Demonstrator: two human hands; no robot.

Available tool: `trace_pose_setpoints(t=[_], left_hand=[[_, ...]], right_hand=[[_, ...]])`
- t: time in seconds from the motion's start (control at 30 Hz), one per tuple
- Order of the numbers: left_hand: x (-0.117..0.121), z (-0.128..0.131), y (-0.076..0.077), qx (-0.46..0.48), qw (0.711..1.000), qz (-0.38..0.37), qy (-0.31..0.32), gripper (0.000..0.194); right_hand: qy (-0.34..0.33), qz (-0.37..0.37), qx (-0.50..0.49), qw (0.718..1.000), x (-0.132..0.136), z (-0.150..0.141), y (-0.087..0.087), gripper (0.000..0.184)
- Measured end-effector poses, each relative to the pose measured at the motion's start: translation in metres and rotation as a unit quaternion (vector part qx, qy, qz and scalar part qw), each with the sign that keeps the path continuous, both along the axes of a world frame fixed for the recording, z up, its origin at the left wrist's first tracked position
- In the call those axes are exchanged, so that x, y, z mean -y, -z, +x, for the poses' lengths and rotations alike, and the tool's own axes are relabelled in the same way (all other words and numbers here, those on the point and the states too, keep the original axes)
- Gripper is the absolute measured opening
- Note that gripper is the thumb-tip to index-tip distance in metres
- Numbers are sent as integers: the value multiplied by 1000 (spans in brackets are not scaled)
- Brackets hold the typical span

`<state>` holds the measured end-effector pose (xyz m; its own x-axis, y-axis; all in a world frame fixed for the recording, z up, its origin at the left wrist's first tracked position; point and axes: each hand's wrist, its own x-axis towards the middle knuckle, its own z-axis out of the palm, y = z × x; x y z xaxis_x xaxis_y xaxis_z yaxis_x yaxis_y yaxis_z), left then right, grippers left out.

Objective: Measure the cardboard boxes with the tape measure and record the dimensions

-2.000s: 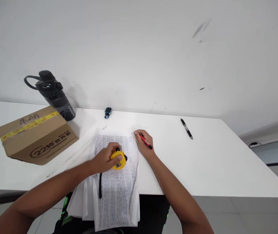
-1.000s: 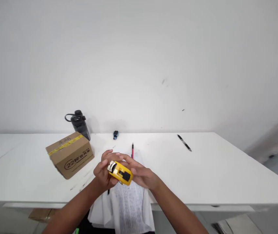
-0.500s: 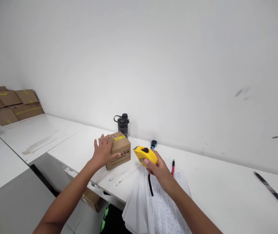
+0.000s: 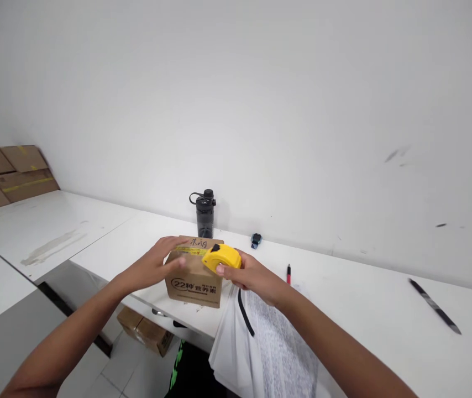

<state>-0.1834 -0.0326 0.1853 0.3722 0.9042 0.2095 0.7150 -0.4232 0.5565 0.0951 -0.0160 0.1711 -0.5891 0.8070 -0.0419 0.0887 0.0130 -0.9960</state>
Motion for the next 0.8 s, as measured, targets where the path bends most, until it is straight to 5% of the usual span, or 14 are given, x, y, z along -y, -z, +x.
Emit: trace_pose_setpoints(t=[0.2,0.37,0.53,0.67,0.8], left_hand=[[-27,21,-29,161,960,-216,71,55],[-36,17,-29,176,950,-245,83,47],[-52,-20,-11,233,957,-171,-32,47],[-63,-59,16,243,934,-237,-114,43],[-60,-69,40,233,921,-289,-122,48]], right_hand=[[-77,129,8,989,-13,-27,-32,68],[-65,145,55,986,-15,-19,-35,68],[-41,133,100,985,-29,23,-34,58],[-29,105,181,977,-50,68,-22,48],[-48,99,196,974,-64,86,-6,45]])
